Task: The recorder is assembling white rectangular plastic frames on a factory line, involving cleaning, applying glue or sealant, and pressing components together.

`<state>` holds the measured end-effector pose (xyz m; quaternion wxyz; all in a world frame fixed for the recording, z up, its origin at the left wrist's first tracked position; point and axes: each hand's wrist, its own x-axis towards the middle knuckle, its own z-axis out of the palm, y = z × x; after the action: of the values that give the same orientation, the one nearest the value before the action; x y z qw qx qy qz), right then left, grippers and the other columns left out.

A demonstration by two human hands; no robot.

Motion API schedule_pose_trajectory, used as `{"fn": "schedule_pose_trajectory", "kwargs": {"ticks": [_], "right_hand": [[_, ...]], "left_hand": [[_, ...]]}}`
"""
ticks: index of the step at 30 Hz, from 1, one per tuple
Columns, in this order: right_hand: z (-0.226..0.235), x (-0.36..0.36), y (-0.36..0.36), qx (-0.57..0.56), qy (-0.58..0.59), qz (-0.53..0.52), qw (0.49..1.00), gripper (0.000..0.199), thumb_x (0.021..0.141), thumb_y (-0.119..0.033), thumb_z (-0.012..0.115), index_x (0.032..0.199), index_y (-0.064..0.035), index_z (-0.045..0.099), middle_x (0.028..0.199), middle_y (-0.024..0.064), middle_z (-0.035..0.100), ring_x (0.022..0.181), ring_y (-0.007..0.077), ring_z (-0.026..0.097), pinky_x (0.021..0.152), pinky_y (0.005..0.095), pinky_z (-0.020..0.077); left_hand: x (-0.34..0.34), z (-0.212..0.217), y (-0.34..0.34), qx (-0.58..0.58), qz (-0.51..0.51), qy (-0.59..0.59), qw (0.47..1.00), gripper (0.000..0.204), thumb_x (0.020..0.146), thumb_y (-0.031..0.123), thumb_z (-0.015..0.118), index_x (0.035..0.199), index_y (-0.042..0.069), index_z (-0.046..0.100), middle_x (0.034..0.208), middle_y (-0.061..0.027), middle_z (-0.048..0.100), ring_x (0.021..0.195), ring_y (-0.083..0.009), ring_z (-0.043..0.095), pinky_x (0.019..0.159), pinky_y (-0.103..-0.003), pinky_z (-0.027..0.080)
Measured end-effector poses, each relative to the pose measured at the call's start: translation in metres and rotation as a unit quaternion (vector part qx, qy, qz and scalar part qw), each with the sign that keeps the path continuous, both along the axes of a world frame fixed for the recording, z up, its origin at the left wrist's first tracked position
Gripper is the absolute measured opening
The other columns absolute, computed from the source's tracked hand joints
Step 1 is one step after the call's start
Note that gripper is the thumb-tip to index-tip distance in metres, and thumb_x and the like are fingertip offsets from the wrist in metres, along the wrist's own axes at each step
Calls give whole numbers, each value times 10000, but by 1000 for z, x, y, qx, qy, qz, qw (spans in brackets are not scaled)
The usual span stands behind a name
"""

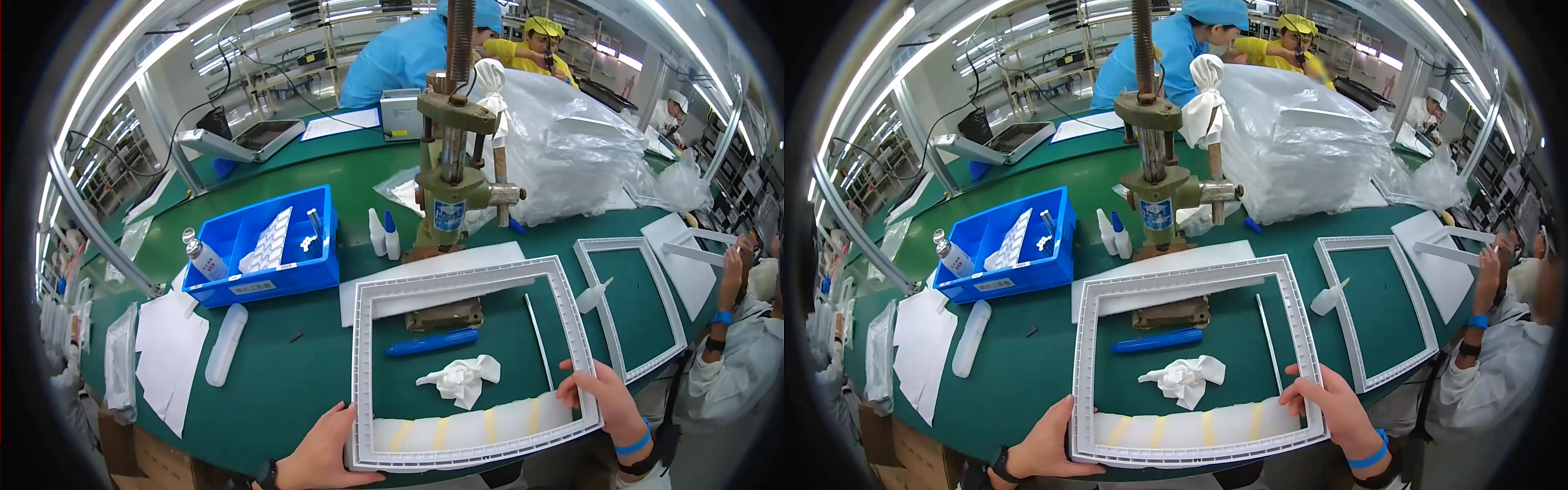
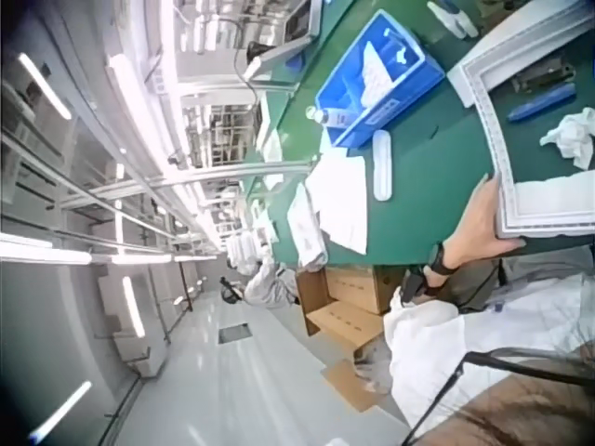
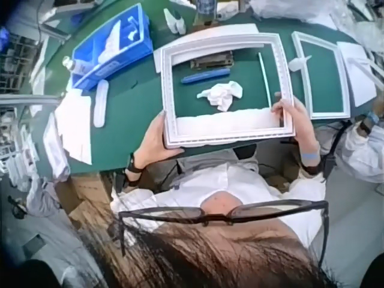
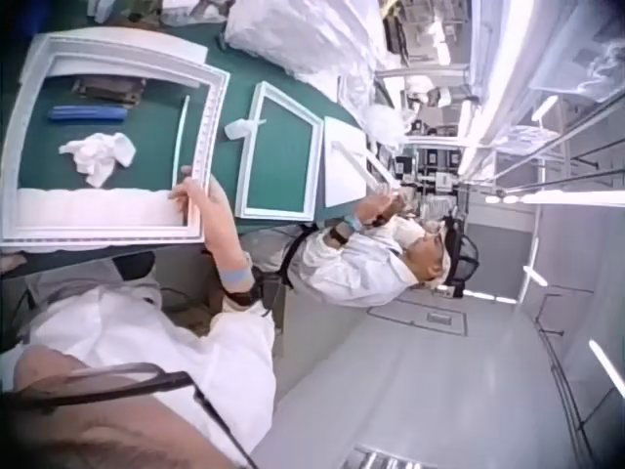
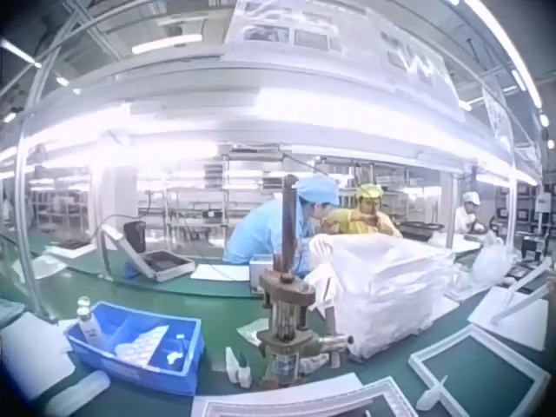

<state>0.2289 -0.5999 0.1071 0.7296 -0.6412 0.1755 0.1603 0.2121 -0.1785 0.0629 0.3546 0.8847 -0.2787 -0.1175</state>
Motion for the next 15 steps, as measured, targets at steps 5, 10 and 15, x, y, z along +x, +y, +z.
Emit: {"fn": "schedule_pose_trajectory", "kwargs": {"ticks": [5,10,15], "right_hand": [[-2,9,-7,-102,-39,37,993,341,963,-181,536,1225,38,533,830,67,623,776,103,523,721,251,421],[-15,21,-3,-177,-64,64,980,365,970,-222,551,1233,28,585,858,18,579,795,88,492,726,239,408],[-22,19,-4,-234,-63,107,964,344,989,-252,536,1185,18,623,829,0,565,763,85,492,700,243,420]], "left_hand": [[1,-13,0,-52,-32,-81,995,1120,647,366,896,1451,-17,217,1262,-236,507,1148,-411,521,980,-464,402],[-2,-16,0,-89,-12,-26,996,1008,628,305,923,1415,108,324,1284,-233,497,1164,-396,523,995,-468,412],[-2,-18,1,-131,-2,-8,991,926,603,272,944,1337,154,390,1307,-238,464,1173,-381,525,999,-448,425]]}}
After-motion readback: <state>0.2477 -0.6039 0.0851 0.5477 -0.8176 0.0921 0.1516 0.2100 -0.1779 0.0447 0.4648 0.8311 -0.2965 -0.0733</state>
